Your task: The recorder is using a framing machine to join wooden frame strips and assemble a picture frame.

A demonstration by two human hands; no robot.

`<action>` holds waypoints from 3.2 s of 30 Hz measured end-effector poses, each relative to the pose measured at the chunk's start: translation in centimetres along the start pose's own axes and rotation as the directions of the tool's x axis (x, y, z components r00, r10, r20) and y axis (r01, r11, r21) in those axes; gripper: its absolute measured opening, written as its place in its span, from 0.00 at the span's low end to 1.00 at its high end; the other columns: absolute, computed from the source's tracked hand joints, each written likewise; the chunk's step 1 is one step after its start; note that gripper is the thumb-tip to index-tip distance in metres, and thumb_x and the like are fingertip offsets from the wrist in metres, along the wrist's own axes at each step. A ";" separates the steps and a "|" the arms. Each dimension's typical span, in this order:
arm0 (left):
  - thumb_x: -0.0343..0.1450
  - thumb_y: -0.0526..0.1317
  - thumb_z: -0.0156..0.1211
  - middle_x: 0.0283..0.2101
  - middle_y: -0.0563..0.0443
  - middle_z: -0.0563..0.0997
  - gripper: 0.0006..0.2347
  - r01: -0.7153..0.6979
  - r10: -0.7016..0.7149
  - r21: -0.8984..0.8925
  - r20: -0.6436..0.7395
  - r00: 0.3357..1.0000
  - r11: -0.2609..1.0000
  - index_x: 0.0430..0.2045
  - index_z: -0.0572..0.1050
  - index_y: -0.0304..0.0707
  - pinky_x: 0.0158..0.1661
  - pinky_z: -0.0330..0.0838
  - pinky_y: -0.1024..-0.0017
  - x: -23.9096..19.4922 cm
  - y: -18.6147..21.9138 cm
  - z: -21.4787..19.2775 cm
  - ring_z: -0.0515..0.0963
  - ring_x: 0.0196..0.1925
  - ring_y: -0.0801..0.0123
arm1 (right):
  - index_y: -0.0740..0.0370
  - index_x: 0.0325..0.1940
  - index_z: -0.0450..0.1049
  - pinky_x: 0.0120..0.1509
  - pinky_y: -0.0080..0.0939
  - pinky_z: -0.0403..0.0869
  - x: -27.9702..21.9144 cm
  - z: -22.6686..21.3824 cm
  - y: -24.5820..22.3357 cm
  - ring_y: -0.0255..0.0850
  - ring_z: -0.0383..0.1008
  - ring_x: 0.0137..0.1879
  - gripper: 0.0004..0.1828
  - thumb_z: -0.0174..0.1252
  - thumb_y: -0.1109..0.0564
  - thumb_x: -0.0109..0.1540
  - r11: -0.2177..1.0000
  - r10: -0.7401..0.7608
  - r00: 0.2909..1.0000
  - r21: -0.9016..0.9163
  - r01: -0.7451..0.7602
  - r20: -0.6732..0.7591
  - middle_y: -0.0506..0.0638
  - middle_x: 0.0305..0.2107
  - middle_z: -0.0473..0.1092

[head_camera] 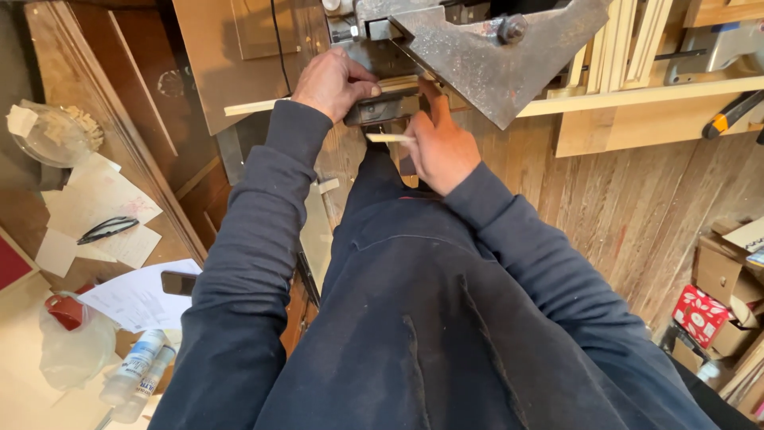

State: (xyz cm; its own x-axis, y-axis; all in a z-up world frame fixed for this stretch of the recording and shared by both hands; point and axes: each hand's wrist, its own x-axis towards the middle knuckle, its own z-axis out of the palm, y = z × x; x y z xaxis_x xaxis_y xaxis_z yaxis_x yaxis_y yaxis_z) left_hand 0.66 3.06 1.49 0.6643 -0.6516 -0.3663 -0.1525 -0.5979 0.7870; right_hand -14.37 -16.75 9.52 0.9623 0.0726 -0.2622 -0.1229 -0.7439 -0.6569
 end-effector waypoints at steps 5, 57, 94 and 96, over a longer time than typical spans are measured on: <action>0.65 0.41 0.74 0.31 0.42 0.80 0.08 0.014 -0.014 0.000 -0.026 1.000 1.000 0.34 0.87 0.42 0.44 0.72 0.58 -0.3 -0.2 0.1 0.78 0.41 0.51 | 0.59 0.44 0.73 0.49 0.57 0.75 1.5 2.5 2.9 0.62 0.75 0.47 0.12 0.67 0.53 0.63 0.992 0.129 0.990 0.007 -0.129 0.056 0.67 0.61 0.63; 0.65 0.41 0.74 0.32 0.39 0.85 0.08 -0.038 0.037 0.011 0.010 0.999 0.999 0.32 0.86 0.37 0.45 0.75 0.58 1.0 -0.6 -0.3 0.83 0.38 0.49 | 0.66 0.45 0.65 0.47 0.56 0.78 2.4 1.2 -0.5 0.63 0.76 0.54 0.15 0.63 0.59 0.61 0.998 -0.065 0.991 0.015 0.064 0.119 0.64 0.72 0.51; 0.71 0.43 0.70 0.34 0.46 0.75 0.11 -0.269 0.275 0.211 -0.001 0.961 0.940 0.45 0.85 0.42 0.43 0.70 0.58 -0.6 -1.1 0.1 0.75 0.40 0.52 | 0.69 0.44 0.67 0.55 0.53 0.77 2.8 2.1 0.6 0.59 0.73 0.58 0.12 0.58 0.62 0.59 0.993 -0.088 0.989 -0.073 0.098 0.118 0.67 0.70 0.53; 0.72 0.43 0.70 0.34 0.47 0.76 0.10 -0.277 0.285 0.208 -0.008 0.959 0.938 0.44 0.85 0.42 0.44 0.71 0.58 -0.6 -1.2 0.0 0.76 0.41 0.53 | 0.69 0.44 0.67 0.55 0.54 0.76 3.0 2.1 0.5 0.59 0.73 0.56 0.12 0.58 0.63 0.59 0.994 -0.068 0.989 -0.077 0.078 0.131 0.66 0.70 0.54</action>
State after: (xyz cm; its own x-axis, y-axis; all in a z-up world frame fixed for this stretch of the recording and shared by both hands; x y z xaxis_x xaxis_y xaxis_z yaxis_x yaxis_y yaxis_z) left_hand 0.41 4.13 0.76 0.5993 -0.7910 -0.1232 -0.4793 -0.4778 0.7362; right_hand -12.06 -15.48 6.96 0.9283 0.2091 -0.3075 -0.0283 -0.7849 -0.6190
